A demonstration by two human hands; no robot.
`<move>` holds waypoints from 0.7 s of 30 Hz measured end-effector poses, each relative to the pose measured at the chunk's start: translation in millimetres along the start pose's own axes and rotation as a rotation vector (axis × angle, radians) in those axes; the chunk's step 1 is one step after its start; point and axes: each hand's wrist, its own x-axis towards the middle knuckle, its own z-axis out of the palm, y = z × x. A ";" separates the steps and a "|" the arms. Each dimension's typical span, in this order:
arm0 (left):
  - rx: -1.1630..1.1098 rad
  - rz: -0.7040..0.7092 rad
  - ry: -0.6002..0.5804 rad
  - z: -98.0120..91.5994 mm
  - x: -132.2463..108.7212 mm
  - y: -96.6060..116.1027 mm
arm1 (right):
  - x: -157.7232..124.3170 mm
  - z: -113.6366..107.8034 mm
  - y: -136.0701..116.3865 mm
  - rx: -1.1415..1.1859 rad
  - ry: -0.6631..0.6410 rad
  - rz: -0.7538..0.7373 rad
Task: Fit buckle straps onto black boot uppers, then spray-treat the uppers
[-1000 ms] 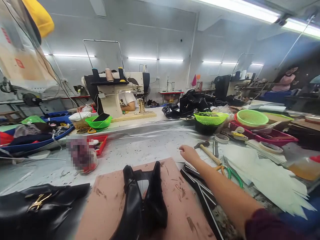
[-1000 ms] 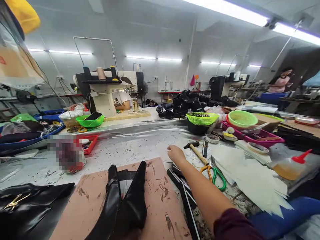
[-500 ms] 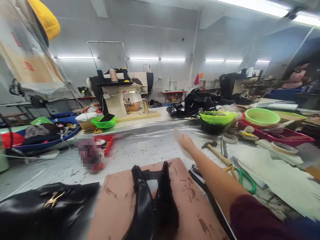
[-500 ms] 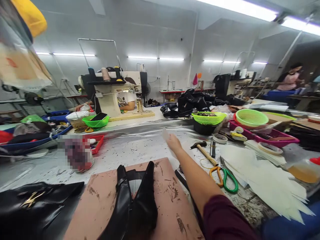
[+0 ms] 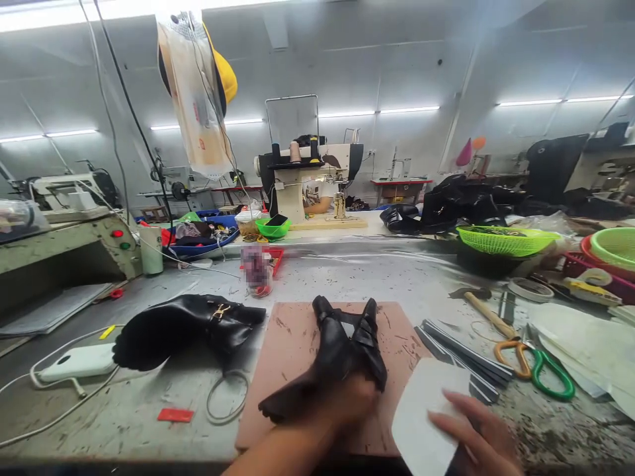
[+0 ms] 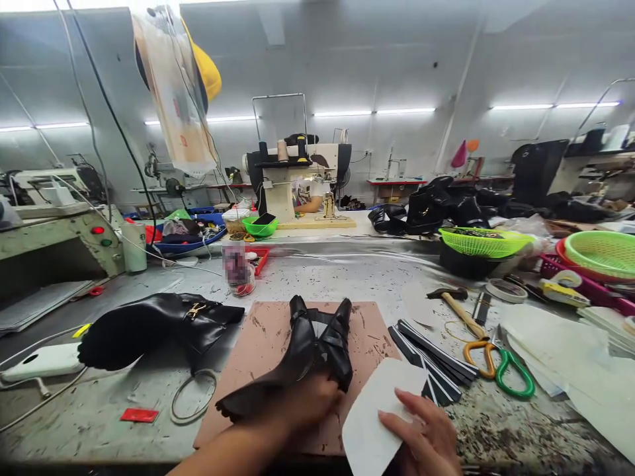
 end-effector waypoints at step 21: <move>-0.312 -0.633 -0.013 55.0 -52.3 24.2 | 37.3 -14.1 -28.9 0.399 -0.669 0.675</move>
